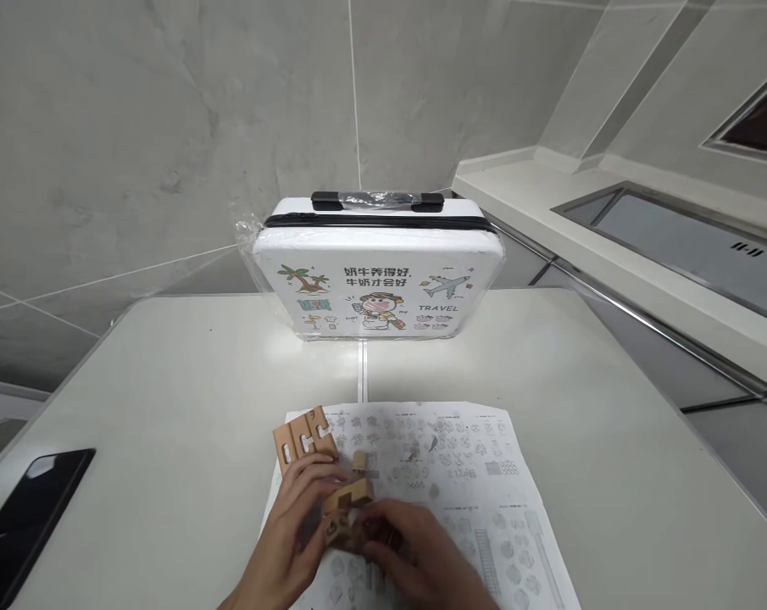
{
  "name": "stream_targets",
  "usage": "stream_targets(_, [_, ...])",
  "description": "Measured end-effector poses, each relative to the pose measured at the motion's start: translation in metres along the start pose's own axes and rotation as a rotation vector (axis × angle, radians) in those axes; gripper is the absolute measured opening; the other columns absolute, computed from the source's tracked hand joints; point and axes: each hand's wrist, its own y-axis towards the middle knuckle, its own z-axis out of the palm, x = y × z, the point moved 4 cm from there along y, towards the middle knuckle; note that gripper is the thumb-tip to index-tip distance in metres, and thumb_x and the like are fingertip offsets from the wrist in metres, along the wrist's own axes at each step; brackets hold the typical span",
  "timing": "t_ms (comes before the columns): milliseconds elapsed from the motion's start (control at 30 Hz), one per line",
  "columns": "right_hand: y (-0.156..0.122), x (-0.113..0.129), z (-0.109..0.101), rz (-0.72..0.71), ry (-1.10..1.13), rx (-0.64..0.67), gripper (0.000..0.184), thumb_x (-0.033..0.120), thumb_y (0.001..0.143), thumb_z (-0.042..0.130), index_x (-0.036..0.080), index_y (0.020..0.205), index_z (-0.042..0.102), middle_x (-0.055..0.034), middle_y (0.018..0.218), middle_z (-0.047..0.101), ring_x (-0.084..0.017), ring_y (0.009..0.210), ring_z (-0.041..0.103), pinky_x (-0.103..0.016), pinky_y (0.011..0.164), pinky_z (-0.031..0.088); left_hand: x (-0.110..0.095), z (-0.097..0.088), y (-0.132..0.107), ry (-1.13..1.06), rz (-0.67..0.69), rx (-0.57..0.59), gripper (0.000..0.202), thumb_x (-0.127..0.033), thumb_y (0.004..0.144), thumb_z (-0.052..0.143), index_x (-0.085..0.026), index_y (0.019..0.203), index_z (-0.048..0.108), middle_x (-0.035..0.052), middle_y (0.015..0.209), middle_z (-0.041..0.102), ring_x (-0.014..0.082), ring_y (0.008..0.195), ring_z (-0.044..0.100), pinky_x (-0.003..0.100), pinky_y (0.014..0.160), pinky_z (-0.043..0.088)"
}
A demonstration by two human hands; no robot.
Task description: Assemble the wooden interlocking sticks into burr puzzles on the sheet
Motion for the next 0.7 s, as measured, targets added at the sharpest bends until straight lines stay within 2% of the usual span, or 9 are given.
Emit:
stream_targets(100, [-0.004,-0.002,0.010,-0.020,-0.024,0.037,0.019,0.031,0.093,0.064,0.023,0.109,0.073,-0.0044,0.096,0.077,-0.023,0.087,0.070,-0.030,0.081,0.053,0.002,-0.006,-0.007,0.122,-0.021,-0.154,0.014,-0.023,0.101,0.064,-0.026,0.115,0.065,0.0083,0.121,0.072,0.0287,0.123,0.061,0.045,0.101,0.054])
stream_targets(200, [-0.006,-0.009,0.008,0.054,-0.077,-0.121,0.025,0.040,0.098,0.061,0.024,0.113,0.072,-0.0046,0.094,0.075,-0.022,0.083,0.069,-0.030,0.077,0.052,0.002,-0.011,-0.008,0.283,0.014,-0.271,0.012,-0.022,0.098,0.069,-0.023,0.109,0.065,0.0086,0.118,0.072,0.0292,0.120,0.062,0.045,0.099,0.052])
stream_targets(300, [-0.006,-0.017,-0.002,0.157,-0.141,-0.268,0.031,0.048,0.101,0.053,0.024,0.112,0.070,-0.0041,0.090,0.072,-0.021,0.076,0.066,-0.030,0.069,0.051,0.002,-0.008,-0.007,0.404,0.046,-0.320,0.015,-0.022,0.098,0.069,-0.022,0.112,0.063,0.0098,0.117,0.072,0.0303,0.119,0.061,0.045,0.097,0.050])
stream_targets(500, [-0.003,-0.030,-0.008,0.308,-0.323,-0.426,0.024,0.049,0.096,0.058,0.026,0.089,0.062,0.0012,0.071,0.066,-0.021,0.066,0.066,-0.029,0.061,0.047,0.000,0.008,-0.005,0.507,0.041,-0.314,0.010,-0.023,0.097,0.068,-0.021,0.104,0.062,0.0136,0.129,0.068,0.0342,0.127,0.058,0.051,0.102,0.048])
stream_targets(600, [0.000,-0.029,-0.002,0.295,-0.393,-0.471,0.025,0.049,0.093,0.060,0.026,0.084,0.058,0.0030,0.065,0.064,-0.020,0.060,0.065,-0.029,0.058,0.044,-0.002,0.012,-0.006,0.502,0.051,-0.256,0.012,-0.026,0.098,0.069,-0.021,0.106,0.063,0.0140,0.134,0.066,0.0352,0.130,0.057,0.052,0.103,0.049])
stream_targets(700, [0.003,-0.023,0.003,0.232,-0.404,-0.459,0.029,0.054,0.095,0.059,0.027,0.087,0.061,0.0031,0.064,0.066,-0.020,0.058,0.066,-0.028,0.057,0.044,-0.002,0.011,-0.012,0.461,0.077,-0.154,0.022,-0.032,0.098,0.070,-0.022,0.116,0.064,0.0141,0.138,0.064,0.0356,0.133,0.056,0.051,0.104,0.052])
